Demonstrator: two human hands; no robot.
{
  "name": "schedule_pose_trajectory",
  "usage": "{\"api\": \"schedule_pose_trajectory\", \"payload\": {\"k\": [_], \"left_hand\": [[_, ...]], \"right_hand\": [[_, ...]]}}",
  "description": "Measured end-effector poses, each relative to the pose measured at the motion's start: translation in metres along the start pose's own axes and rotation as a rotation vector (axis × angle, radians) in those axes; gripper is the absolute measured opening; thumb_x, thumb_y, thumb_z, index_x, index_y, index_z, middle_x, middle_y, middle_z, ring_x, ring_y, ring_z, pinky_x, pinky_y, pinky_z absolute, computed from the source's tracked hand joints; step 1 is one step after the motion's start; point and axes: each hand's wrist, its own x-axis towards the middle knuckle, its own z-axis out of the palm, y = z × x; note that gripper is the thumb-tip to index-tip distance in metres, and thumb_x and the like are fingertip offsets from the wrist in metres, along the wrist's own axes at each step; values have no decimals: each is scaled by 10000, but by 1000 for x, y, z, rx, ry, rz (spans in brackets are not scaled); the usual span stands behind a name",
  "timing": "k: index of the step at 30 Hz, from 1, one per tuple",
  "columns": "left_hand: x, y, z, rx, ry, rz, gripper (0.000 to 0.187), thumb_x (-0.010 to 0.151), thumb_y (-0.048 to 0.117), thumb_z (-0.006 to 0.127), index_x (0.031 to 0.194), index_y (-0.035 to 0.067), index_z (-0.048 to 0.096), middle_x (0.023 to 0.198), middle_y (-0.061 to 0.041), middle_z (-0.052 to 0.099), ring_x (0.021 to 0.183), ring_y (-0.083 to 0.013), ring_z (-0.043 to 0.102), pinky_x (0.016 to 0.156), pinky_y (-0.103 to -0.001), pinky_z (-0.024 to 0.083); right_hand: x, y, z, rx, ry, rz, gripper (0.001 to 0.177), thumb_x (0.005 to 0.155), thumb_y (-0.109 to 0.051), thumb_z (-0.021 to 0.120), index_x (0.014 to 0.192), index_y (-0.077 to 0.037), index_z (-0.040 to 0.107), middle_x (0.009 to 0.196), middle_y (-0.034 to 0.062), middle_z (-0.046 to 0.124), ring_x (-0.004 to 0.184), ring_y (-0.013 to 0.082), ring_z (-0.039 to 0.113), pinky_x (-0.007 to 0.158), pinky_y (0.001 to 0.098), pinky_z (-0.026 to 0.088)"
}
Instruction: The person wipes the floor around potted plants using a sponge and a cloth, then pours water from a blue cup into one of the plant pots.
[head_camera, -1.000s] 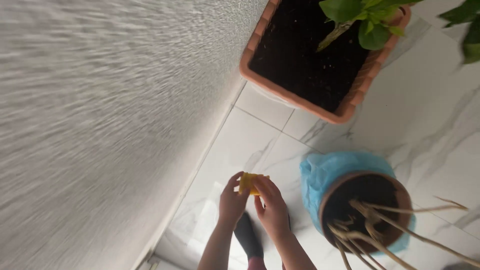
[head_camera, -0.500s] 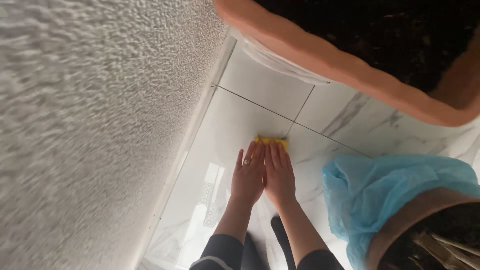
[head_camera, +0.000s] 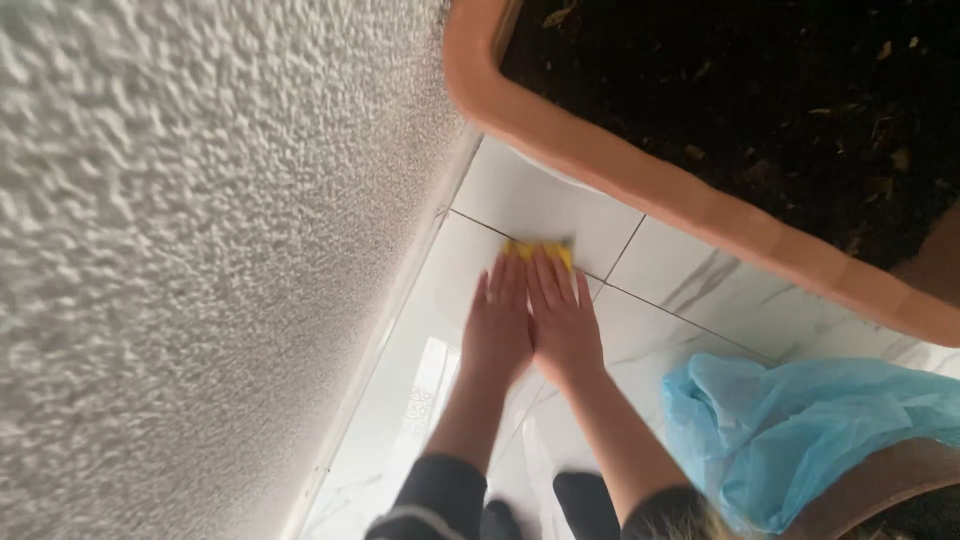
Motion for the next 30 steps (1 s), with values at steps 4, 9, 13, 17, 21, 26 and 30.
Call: {"api": "schedule_pose_trajectory", "payload": {"k": [4, 9, 13, 17, 21, 26, 30], "left_hand": [[-12, 8, 8, -88, -49, -8, 736, 991, 265, 335, 1630, 0, 82, 1729, -148, 61, 1605, -299, -19, 1281, -440, 8], [59, -38, -14, 39, 114, -160, 732, 995, 282, 397, 1621, -24, 172, 1705, -183, 192, 1592, -330, 123, 1294, -448, 111], [87, -34, -34, 66, 136, -234, 753, 994, 283, 351, 1619, -57, 104, 1715, -214, 103, 1598, -353, 13, 1301, -458, 12], [94, -7, -33, 67, 150, -123, 737, 978, 246, 359, 1623, -32, 135, 1716, -182, 150, 1603, -328, 44, 1305, -442, 6], [103, 56, -9, 102, 127, 122, 641, 945, 221, 365, 1519, -62, 400, 1590, -159, 457, 1538, -309, 330, 1317, -458, -13], [138, 98, 39, 5, 197, 232, 577, 983, 174, 351, 1527, -12, 398, 1583, -134, 468, 1524, -292, 354, 1325, -487, 16], [93, 82, 8, 112, 231, 275, 555, 1039, 161, 277, 1583, 69, 340, 1685, -63, 309, 1592, -253, 162, 1345, -440, 47]], "right_hand": [[-14, 1, 10, -7, -15, 13, 730, 1006, -384, 376, 1659, -150, 150, 1750, 26, 77, 1595, 264, 64, 1266, 483, 53], [95, 10, -25, -94, 136, -202, 712, 1013, -391, 450, 1643, -120, 259, 1712, 52, 236, 1560, 282, 217, 1250, 505, 189], [130, 29, -26, -122, 110, -231, 672, 1034, -443, 342, 1648, -193, 232, 1712, -54, 219, 1561, 181, 195, 1250, 452, 188], [99, 56, -5, -102, 94, -103, 696, 1014, -429, 408, 1644, -186, 236, 1712, -18, 198, 1567, 221, 166, 1233, 466, 225], [28, 105, 14, -38, 65, 86, 686, 966, -420, 449, 1590, -142, 385, 1620, 67, 406, 1492, 282, 358, 1192, 502, 288], [3, 136, 21, -59, 22, 202, 799, 865, -429, 448, 1612, -167, 341, 1685, 51, 303, 1543, 316, 266, 1208, 553, 248], [-7, 84, -11, -55, -1, 314, 850, 886, -324, 480, 1651, -43, 237, 1717, 159, 208, 1564, 373, 202, 1206, 514, 289]]}}
